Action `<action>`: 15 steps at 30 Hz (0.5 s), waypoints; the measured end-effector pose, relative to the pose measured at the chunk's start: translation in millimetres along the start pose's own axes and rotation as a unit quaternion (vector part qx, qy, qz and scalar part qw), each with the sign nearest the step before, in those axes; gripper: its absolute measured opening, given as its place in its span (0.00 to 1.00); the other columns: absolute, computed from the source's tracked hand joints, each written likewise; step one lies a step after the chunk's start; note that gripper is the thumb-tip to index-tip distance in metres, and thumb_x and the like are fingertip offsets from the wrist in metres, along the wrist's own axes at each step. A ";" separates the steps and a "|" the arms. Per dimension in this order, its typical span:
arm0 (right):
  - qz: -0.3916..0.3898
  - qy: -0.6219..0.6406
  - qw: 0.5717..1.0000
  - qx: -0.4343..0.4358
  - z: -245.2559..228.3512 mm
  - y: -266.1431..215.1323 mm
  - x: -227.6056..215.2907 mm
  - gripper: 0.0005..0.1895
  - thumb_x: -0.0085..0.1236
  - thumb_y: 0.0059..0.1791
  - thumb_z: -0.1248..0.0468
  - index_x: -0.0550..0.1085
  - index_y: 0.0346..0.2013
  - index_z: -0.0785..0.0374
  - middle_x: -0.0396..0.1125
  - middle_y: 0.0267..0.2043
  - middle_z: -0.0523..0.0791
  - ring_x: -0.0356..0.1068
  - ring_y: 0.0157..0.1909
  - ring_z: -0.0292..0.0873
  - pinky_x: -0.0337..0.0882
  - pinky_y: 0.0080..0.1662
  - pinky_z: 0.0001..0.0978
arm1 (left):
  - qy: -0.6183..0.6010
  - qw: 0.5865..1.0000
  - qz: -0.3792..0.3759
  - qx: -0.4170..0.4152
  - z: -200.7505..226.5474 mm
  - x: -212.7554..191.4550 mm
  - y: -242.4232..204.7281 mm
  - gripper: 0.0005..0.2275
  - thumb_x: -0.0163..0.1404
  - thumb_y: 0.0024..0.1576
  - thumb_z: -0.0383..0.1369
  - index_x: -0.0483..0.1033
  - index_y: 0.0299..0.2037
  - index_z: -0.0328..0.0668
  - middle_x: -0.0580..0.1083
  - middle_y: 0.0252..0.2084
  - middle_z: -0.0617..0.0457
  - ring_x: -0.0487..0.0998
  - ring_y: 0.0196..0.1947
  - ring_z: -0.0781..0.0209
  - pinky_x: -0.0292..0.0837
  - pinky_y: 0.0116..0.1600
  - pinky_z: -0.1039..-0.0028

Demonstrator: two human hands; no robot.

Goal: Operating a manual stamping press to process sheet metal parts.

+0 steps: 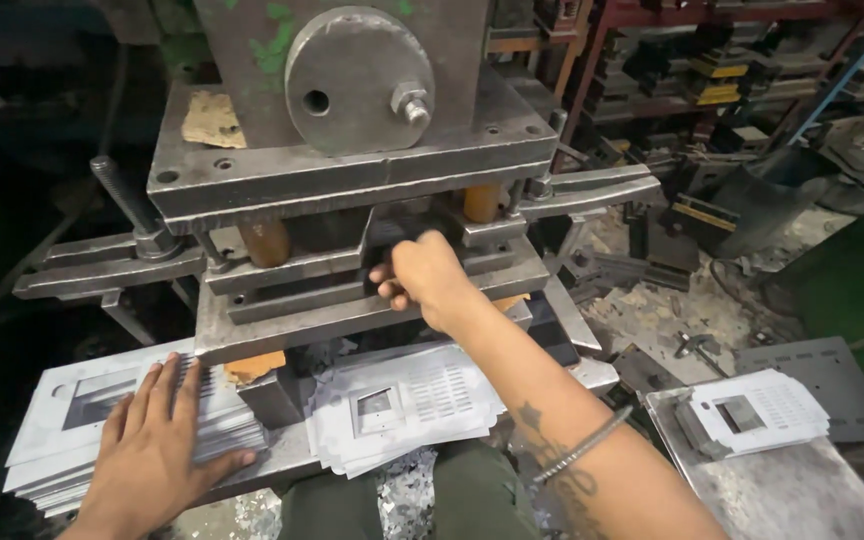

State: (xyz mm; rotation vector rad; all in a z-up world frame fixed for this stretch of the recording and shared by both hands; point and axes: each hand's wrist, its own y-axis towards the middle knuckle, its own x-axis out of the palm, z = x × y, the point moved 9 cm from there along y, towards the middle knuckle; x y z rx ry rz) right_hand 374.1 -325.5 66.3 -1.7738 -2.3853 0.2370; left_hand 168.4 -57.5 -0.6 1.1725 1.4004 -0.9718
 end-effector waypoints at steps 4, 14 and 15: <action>0.042 0.207 0.976 0.062 20.1 9.2 -10.6 0.12 0.34 0.48 0.75 0.70 0.33 0.75 0.68 0.28 0.52 0.64 0.23 0.42 0.60 0.22 0.31 | -0.043 0.992 0.107 0.043 -0.5 -8.4 -5.6 0.56 0.51 0.38 0.69 0.48 0.73 0.40 0.50 0.75 0.39 0.45 0.75 0.46 0.46 0.71 0.51; 0.020 0.294 0.952 0.086 20.6 6.2 -3.8 0.11 0.34 0.46 0.78 0.68 0.35 0.72 0.64 0.29 0.51 0.59 0.24 0.39 0.55 0.22 0.28 | -0.032 0.996 0.081 0.036 5.2 -13.0 -2.1 0.57 0.50 0.37 0.70 0.46 0.72 0.39 0.47 0.75 0.38 0.43 0.76 0.44 0.44 0.70 0.51; 0.013 0.297 0.950 0.094 22.7 6.5 -3.4 0.10 0.35 0.47 0.78 0.68 0.35 0.73 0.64 0.29 0.51 0.59 0.24 0.39 0.55 0.22 0.28 | -0.002 0.999 0.036 0.021 5.6 -8.6 -0.8 0.57 0.49 0.39 0.71 0.45 0.73 0.39 0.46 0.76 0.39 0.42 0.76 0.46 0.43 0.71 0.53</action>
